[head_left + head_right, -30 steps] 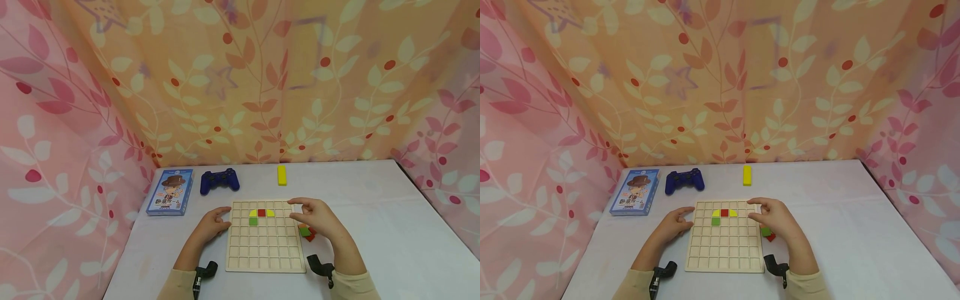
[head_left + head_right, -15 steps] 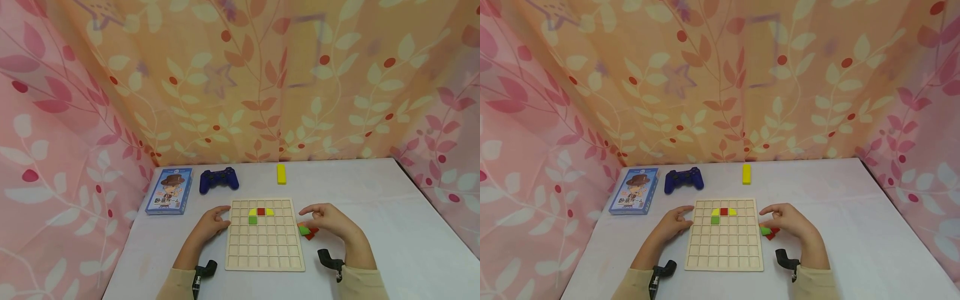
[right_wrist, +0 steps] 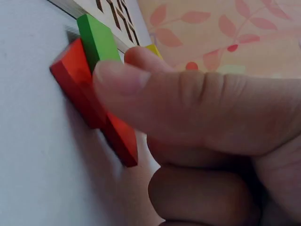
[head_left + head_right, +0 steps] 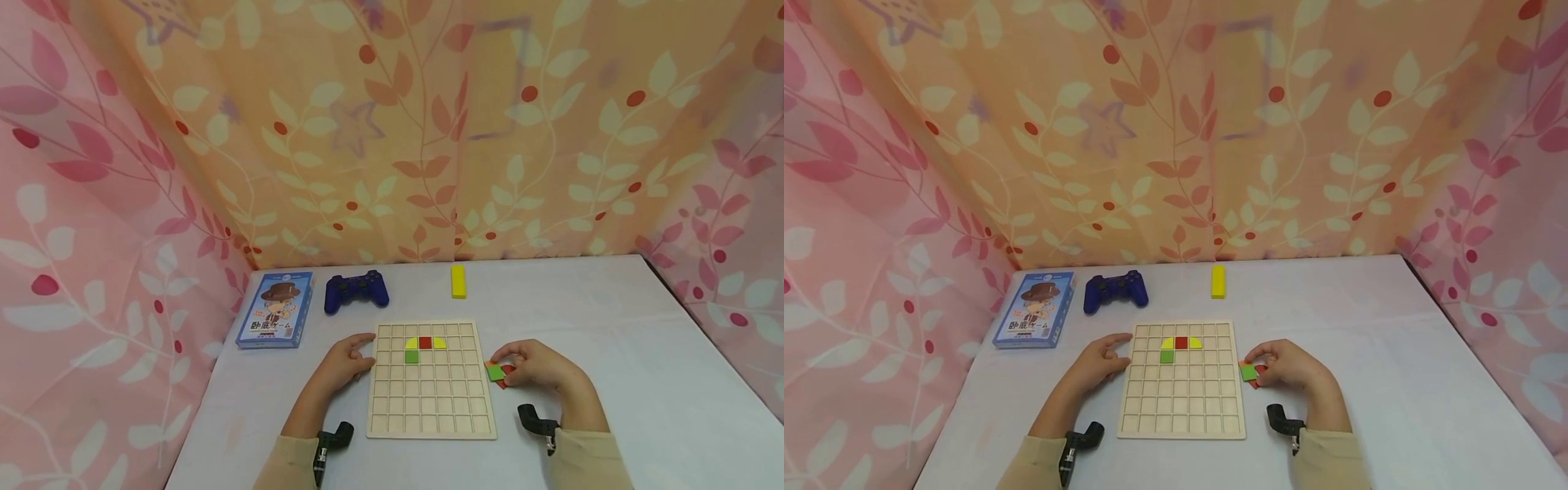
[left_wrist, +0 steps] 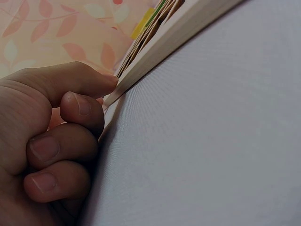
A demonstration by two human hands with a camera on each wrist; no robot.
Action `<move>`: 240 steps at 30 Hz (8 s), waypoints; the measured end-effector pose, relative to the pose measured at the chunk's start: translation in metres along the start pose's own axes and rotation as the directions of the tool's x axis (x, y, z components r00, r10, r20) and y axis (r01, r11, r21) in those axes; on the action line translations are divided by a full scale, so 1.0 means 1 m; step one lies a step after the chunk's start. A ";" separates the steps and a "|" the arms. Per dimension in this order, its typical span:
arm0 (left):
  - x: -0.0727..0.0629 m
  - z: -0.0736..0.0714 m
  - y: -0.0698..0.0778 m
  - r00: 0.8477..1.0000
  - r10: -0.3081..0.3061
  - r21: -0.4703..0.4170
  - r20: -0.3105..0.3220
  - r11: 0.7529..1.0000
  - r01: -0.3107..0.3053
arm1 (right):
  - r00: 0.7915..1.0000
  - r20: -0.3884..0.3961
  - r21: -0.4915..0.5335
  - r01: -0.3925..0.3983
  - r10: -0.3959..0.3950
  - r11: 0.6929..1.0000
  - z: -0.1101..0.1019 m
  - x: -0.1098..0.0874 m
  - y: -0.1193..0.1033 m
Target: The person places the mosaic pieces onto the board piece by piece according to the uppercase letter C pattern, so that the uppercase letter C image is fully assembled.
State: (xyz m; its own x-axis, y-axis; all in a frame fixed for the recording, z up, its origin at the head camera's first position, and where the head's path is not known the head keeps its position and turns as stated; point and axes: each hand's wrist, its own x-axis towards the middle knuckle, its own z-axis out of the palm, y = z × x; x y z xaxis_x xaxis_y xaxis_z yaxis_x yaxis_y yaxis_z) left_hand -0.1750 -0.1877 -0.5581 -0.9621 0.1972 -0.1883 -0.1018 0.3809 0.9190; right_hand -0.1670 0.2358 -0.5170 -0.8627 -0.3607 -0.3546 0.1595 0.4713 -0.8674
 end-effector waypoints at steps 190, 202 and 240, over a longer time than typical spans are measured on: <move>-0.002 0.001 0.002 1.000 0.009 -0.018 0.009 1.000 -0.009 | 0.984 -0.146 -0.405 -0.156 0.105 0.901 0.021 -0.014 -0.035; -0.001 0.000 0.003 1.000 0.023 -0.026 0.012 0.999 -0.023 | 0.968 -0.237 -0.572 -0.210 0.086 0.793 0.029 -0.012 -0.044; -0.001 0.000 0.001 1.000 0.014 -0.012 0.011 1.000 -0.014 | 0.945 -0.328 -0.252 -0.071 -0.016 0.965 0.012 0.014 -0.016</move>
State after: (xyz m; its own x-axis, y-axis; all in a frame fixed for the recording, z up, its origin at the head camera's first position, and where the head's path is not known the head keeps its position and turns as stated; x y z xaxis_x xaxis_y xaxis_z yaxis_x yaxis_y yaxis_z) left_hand -0.1745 -0.1873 -0.5568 -0.9605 0.2127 -0.1796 -0.0917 0.3674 0.9255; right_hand -0.1754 0.2136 -0.5127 -0.9747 -0.0845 -0.2069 0.0945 0.6833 -0.7240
